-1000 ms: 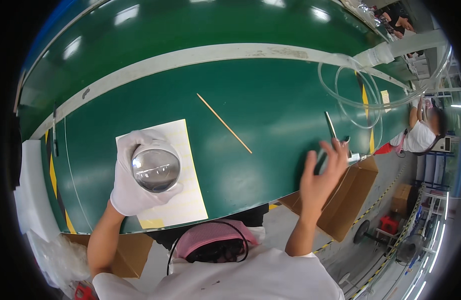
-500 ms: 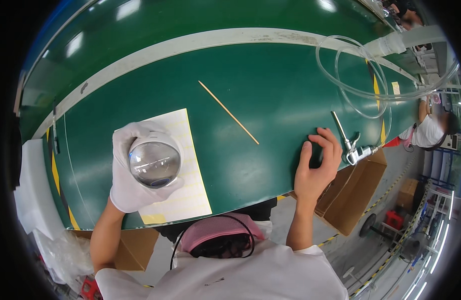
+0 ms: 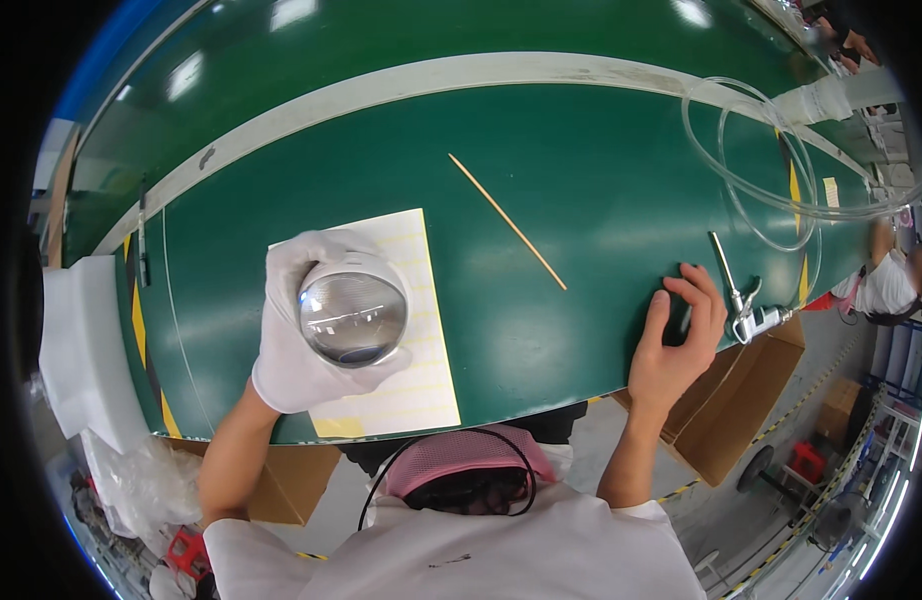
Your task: Cleaning glass domes with a cloth and a wooden stick, inspecting them under light, and packing them into a storage box.
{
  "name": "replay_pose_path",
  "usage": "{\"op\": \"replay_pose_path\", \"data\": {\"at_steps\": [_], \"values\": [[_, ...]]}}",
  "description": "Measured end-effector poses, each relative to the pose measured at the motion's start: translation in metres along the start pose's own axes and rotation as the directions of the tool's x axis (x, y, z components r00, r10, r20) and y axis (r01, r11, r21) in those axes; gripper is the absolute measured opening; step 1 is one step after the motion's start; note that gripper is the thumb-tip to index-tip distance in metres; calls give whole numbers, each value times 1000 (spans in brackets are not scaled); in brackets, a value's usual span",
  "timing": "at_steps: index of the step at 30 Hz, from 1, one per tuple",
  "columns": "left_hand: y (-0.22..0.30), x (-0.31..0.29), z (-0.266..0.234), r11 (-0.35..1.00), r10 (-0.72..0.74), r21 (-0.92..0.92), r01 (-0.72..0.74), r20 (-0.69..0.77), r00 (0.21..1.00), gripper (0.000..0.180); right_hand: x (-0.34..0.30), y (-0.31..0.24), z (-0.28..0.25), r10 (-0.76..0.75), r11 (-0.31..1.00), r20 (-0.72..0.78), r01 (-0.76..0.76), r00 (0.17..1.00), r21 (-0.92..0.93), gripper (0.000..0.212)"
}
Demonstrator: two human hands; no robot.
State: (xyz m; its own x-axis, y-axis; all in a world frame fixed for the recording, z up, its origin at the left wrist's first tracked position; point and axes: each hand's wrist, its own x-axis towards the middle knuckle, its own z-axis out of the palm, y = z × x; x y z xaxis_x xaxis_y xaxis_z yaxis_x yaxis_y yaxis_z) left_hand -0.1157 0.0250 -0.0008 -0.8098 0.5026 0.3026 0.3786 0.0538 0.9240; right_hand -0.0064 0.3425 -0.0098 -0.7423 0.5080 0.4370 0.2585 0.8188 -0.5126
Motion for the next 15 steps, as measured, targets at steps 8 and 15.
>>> {"op": "replay_pose_path", "data": {"at_steps": [8, 15], "values": [[-2, -4, -1, 998, -57, -39, 57, 19, 998, 91, 0, -1, 0, -2, 1000, 0, 2, 1000, -1, 13], [0, -3, -2, 998, -68, -2, 69, 47, 997, 93, 0, 4, -1, -4, 1000, -5, 4, 1000, 9, 13]]}}
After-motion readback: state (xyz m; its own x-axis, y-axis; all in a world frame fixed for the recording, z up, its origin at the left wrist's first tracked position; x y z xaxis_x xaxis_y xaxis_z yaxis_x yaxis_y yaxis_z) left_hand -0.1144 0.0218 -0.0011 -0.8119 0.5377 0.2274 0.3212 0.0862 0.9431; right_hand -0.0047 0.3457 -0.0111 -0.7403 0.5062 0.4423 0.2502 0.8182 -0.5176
